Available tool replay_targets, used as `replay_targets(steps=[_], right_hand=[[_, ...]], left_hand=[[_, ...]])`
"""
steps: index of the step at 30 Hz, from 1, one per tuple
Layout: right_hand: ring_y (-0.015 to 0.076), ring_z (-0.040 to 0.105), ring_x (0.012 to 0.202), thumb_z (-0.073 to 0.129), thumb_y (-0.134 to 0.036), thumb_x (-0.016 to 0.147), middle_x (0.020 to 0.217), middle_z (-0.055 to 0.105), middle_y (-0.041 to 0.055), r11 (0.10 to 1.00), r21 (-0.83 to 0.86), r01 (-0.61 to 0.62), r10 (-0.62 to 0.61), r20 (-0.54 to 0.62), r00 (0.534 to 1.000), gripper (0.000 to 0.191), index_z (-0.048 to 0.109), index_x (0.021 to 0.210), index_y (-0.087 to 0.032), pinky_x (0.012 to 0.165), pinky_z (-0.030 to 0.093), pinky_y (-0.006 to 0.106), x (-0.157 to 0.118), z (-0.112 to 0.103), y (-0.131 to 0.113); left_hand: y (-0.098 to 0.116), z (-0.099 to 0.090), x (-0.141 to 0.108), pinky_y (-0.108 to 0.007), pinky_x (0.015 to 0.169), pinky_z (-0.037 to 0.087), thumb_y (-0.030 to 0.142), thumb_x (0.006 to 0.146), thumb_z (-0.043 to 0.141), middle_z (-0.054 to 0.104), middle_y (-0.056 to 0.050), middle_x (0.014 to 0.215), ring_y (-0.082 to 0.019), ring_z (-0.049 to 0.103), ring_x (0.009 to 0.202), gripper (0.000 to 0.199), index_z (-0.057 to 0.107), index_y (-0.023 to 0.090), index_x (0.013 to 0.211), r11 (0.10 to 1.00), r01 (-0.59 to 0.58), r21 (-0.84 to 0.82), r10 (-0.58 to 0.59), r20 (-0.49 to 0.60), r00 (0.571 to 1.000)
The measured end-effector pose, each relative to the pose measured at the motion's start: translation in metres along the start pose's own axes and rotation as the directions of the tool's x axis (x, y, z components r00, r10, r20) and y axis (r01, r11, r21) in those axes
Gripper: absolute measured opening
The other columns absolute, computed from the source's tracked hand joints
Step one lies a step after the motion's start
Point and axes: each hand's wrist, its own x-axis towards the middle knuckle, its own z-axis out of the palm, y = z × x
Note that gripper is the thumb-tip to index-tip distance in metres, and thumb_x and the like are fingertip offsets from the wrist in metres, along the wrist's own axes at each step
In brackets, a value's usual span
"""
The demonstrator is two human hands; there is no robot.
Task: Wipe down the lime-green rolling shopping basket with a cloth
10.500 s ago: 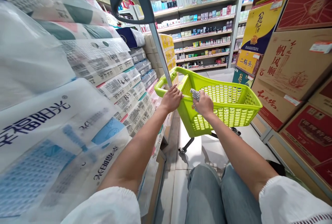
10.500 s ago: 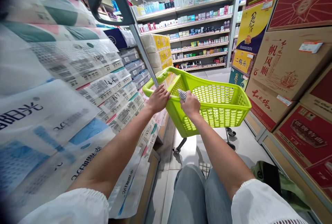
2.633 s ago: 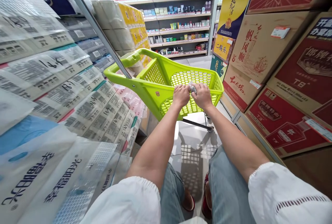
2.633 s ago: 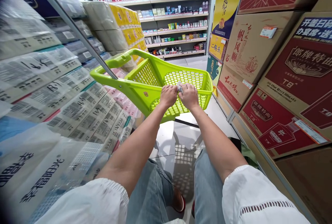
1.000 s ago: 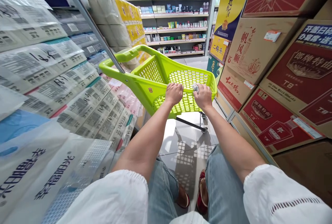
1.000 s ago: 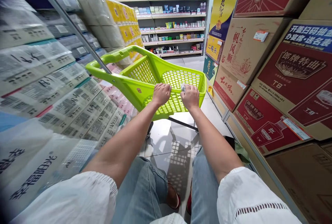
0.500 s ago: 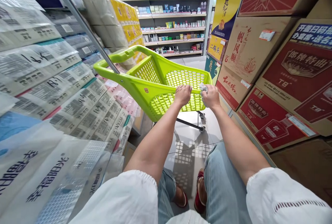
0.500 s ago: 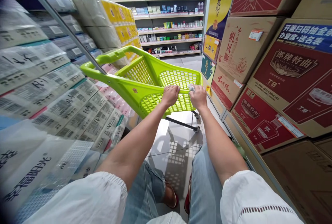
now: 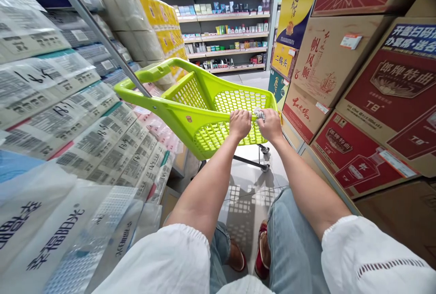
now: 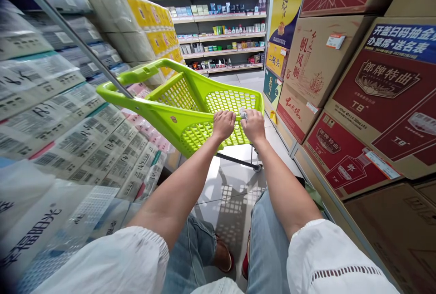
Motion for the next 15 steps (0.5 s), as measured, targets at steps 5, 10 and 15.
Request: replay_targets(steps=[5, 10, 15], right_hand=[[0.0301, 0.053, 0.107, 0.046, -0.021, 0.079, 0.111, 0.065, 0.0139, 0.99, -0.018, -0.14, 0.137, -0.114, 0.984, 0.034, 0.064, 0.107, -0.016, 0.1, 0.039, 0.047, -0.001, -0.013, 0.027], [0.028, 0.051, 0.111, 0.047, -0.022, 0.079, 0.116, 0.063, 0.012, 0.999, 0.01, 0.046, -0.046, -0.032, 0.998, 0.038, 0.062, 0.114, -0.018, 0.102, 0.039, 0.044, -0.001, 0.001, 0.004], [0.0292, 0.054, 0.106, 0.049, -0.025, 0.079, 0.112, 0.065, 0.013, 1.0, -0.001, 0.01, -0.01, 0.043, 0.999, 0.039, 0.063, 0.114, -0.017, 0.098, 0.042, 0.044, 0.005, -0.006, 0.008]], left_hand=[[0.003, 0.004, 0.002, -0.042, 0.097, 0.034, 0.036, 0.101, 0.028, 0.067, -0.007, 0.099, -0.024, 0.054, 0.102, 0.036, 0.057, 0.023, 0.082, 1.0, 0.023, -0.02, -0.023, -0.025, 0.999], [0.004, 0.005, 0.002, -0.042, 0.096, 0.034, 0.035, 0.1, 0.029, 0.068, -0.008, 0.098, -0.025, 0.055, 0.103, 0.035, 0.057, 0.023, 0.083, 0.999, 0.03, -0.012, -0.03, -0.042, 0.999], [0.0, 0.003, 0.002, -0.041, 0.094, 0.034, 0.036, 0.101, 0.03, 0.068, -0.006, 0.097, -0.024, 0.055, 0.1, 0.036, 0.056, 0.023, 0.08, 1.0, -0.002, -0.026, 0.001, -0.04, 0.999]])
